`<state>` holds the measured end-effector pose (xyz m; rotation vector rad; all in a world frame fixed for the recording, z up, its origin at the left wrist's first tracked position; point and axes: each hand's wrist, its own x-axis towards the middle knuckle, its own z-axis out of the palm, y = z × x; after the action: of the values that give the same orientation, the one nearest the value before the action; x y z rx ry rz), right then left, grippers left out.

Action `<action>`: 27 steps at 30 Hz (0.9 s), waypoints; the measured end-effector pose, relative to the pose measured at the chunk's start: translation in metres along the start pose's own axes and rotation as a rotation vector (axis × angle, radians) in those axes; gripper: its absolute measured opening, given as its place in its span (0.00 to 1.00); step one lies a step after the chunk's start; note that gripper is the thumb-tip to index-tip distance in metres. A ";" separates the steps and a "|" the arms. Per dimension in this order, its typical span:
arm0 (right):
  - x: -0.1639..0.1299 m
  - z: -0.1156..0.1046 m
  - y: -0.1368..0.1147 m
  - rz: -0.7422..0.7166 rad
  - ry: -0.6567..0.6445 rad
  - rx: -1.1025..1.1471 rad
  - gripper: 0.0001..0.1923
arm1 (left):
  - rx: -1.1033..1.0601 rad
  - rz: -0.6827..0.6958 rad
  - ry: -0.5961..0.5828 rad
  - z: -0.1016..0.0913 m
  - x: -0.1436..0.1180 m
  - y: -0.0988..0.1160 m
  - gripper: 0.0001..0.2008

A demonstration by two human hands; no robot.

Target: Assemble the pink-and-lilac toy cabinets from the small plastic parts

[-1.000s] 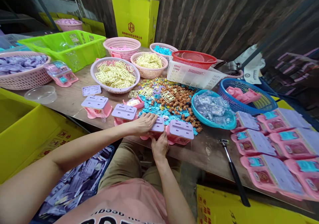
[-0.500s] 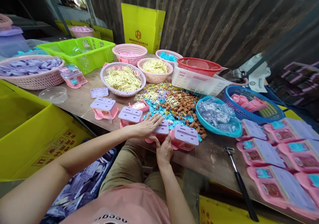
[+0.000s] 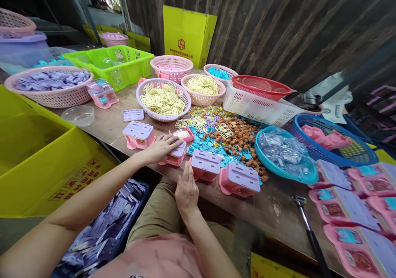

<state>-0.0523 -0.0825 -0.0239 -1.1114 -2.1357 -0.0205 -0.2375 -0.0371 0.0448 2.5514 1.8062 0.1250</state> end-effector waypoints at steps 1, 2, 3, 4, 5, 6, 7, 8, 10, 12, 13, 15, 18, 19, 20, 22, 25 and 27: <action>0.002 0.002 -0.002 0.046 -0.043 -0.023 0.27 | -0.001 0.004 0.008 0.001 0.001 0.000 0.33; 0.003 0.003 -0.004 0.091 -0.078 -0.029 0.27 | -0.008 0.011 0.010 0.002 0.001 -0.001 0.32; 0.003 0.004 -0.004 0.129 -0.103 -0.015 0.27 | -0.016 0.017 0.010 0.003 0.001 -0.003 0.32; 0.002 0.004 -0.004 0.151 -0.120 0.020 0.26 | -0.026 0.022 0.005 0.004 0.001 -0.005 0.33; 0.002 0.005 -0.005 0.150 -0.135 0.074 0.24 | -0.034 0.025 -0.004 0.005 0.001 -0.007 0.33; 0.001 0.005 -0.006 0.125 -0.151 0.141 0.23 | -0.042 0.025 -0.017 0.005 0.001 -0.009 0.34; 0.001 0.007 -0.007 0.081 -0.169 0.213 0.22 | -0.047 0.026 -0.032 0.005 0.000 -0.011 0.35; 0.002 0.009 -0.009 0.037 -0.187 0.280 0.22 | -0.054 0.034 -0.047 0.004 0.000 -0.012 0.35; 0.006 0.016 -0.012 0.008 -0.198 0.373 0.19 | -0.070 0.057 -0.075 0.001 -0.001 -0.013 0.33; 0.014 0.025 -0.014 0.071 -0.163 0.397 0.14 | -0.088 0.078 -0.103 -0.003 -0.002 -0.013 0.30; 0.017 0.030 -0.014 0.117 -0.137 0.391 0.11 | -0.093 0.084 -0.118 -0.005 -0.002 -0.013 0.30; 0.024 0.040 -0.011 0.198 -0.086 0.364 0.10 | -0.089 0.089 -0.133 -0.006 -0.002 -0.013 0.33; 0.030 0.052 -0.007 0.285 -0.001 0.318 0.16 | -0.059 0.101 -0.103 -0.002 -0.002 -0.013 0.37; 0.032 0.055 -0.006 0.307 0.024 0.304 0.21 | -0.048 0.104 -0.088 -0.001 -0.001 -0.013 0.37; 0.033 0.057 -0.005 0.317 0.036 0.292 0.25 | -0.037 0.107 -0.076 0.000 -0.001 -0.013 0.36; 0.035 0.060 -0.004 0.314 0.019 0.265 0.31 | -0.017 0.105 -0.070 0.001 0.001 -0.013 0.34; 0.037 0.063 -0.003 0.304 -0.047 0.224 0.33 | 0.000 0.104 -0.078 -0.001 0.002 -0.015 0.34; 0.038 0.064 -0.002 0.309 -0.056 0.201 0.35 | -0.001 0.125 -0.090 -0.002 0.002 -0.017 0.35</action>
<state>-0.1055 -0.0357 -0.0482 -1.3190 -1.9418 0.3640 -0.2532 -0.0298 0.0460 2.6229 1.6160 0.0115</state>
